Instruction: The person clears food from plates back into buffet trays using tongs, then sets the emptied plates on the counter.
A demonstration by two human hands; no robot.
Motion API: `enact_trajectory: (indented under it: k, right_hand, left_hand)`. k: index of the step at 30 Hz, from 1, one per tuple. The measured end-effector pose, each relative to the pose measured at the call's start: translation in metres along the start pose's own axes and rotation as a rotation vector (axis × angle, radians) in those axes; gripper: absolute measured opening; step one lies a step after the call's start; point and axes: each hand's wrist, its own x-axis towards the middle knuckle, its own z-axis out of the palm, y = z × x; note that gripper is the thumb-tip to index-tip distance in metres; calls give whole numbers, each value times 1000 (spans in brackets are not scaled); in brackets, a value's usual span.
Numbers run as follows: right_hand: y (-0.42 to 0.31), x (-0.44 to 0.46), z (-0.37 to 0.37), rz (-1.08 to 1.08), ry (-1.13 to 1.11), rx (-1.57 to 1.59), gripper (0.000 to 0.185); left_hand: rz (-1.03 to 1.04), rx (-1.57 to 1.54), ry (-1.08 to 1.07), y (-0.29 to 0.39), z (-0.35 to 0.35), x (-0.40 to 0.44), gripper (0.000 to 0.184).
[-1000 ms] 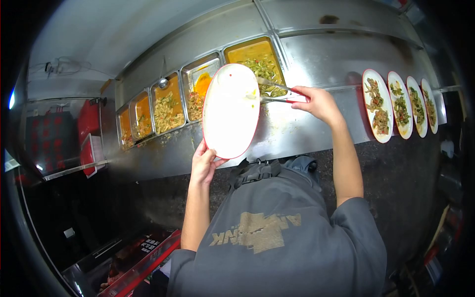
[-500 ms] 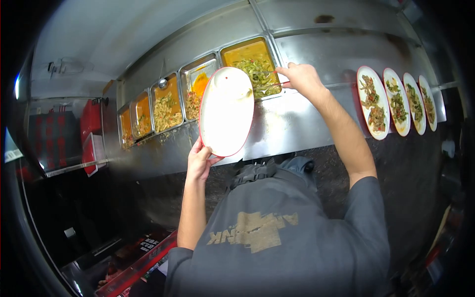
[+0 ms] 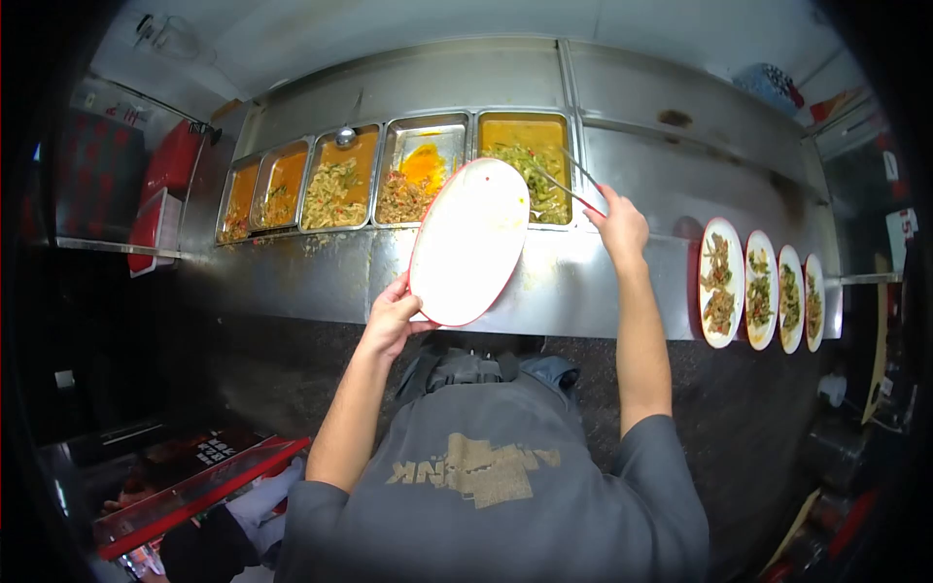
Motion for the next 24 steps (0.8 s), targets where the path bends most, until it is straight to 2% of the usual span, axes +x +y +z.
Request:
enact_trajectory:
  k: [3, 7, 9, 12, 14, 15, 19, 21, 24]
  right_hand:
    - [2, -9, 19, 69, 93, 175, 55]
    - [-26, -31, 36, 237, -72, 332, 54]
    - [-52, -41, 44, 216, -94, 308, 52]
    - [-74, -49, 62, 269, 51, 607, 46]
    - [-103, -62, 65, 436, 136, 825, 40]
    - [-128, -77, 46, 570, 133, 920, 36]
    - [-174, -154, 45, 561, 123, 947, 35]
    - [-191, -203, 57, 609, 215, 1005, 35]
    - [-201, -281, 78, 664, 209, 1006, 40]
  left_hand:
    - [-40, -30, -61, 2, -29, 11, 67]
    - [-64, -92, -151, 10, -70, 31, 66]
    - [-71, -114, -196, 18, -93, 42, 65]
    - [-80, -84, -275, 34, -128, 54, 62]
    - [-109, -91, -326, 44, -151, 61, 62]
    - [-131, -109, -355, 47, -161, 64, 62]
    - [-286, -228, -512, 32, -210, 71, 63]
    - [-299, -302, -573, 30, -236, 64, 64]
    - [-296, -422, -598, 12, -282, 48, 66]
